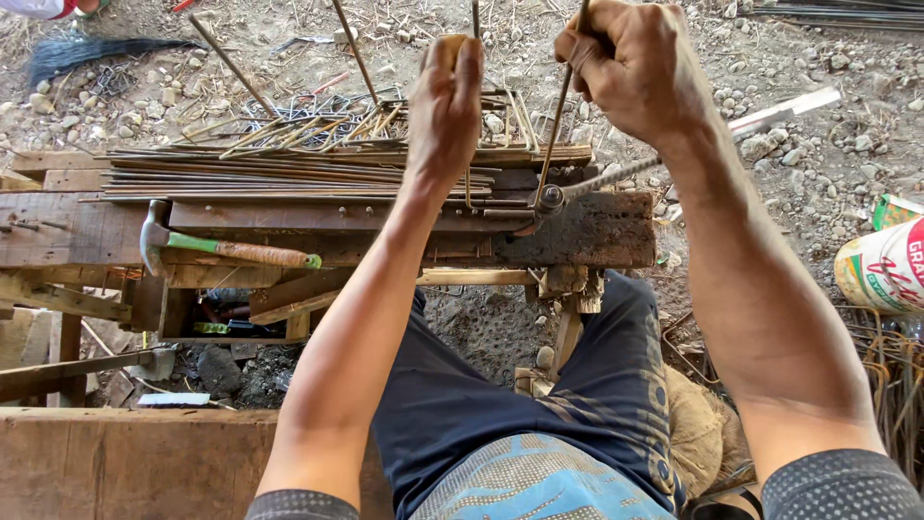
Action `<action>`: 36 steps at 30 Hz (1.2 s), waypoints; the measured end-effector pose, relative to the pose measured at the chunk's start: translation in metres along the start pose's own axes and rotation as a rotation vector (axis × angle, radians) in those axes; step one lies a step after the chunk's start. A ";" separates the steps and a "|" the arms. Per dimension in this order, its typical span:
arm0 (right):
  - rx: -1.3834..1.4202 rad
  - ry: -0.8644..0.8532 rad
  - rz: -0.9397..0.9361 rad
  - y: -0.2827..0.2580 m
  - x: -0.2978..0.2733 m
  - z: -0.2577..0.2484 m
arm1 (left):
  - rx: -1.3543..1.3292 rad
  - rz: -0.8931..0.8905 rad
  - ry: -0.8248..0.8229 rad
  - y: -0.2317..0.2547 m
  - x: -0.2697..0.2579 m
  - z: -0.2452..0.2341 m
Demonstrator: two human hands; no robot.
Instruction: The person bends thin metal rods into rectangular shapes using a manual bending jig. They insert a rod, rotate a lever to bend it, and then remove the finished piece.
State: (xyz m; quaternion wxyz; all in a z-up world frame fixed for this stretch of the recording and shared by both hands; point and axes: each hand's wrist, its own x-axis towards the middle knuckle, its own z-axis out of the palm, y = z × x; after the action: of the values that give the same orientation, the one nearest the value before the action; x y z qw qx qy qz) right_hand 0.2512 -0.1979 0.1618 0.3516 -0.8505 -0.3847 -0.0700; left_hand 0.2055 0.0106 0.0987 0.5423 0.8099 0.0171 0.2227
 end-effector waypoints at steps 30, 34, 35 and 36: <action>0.036 0.052 -0.004 -0.027 -0.005 -0.012 | -0.507 0.164 -0.301 -0.009 -0.082 -0.015; 0.092 0.044 -0.005 -0.037 -0.013 -0.007 | -0.490 0.120 -0.328 0.015 -0.107 -0.010; 0.082 0.053 -0.018 -0.039 -0.014 -0.007 | -0.463 0.097 -0.293 0.023 -0.111 -0.009; 0.073 0.062 -0.032 -0.041 -0.015 -0.007 | -0.435 0.074 -0.257 0.031 -0.115 -0.009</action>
State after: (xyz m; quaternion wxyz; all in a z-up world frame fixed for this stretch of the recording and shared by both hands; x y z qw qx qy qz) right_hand 0.2126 -0.1927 0.1834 0.3932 -0.8282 -0.3896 -0.0878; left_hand 0.0925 -0.0254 0.0894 0.6930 0.6959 -0.1302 0.1360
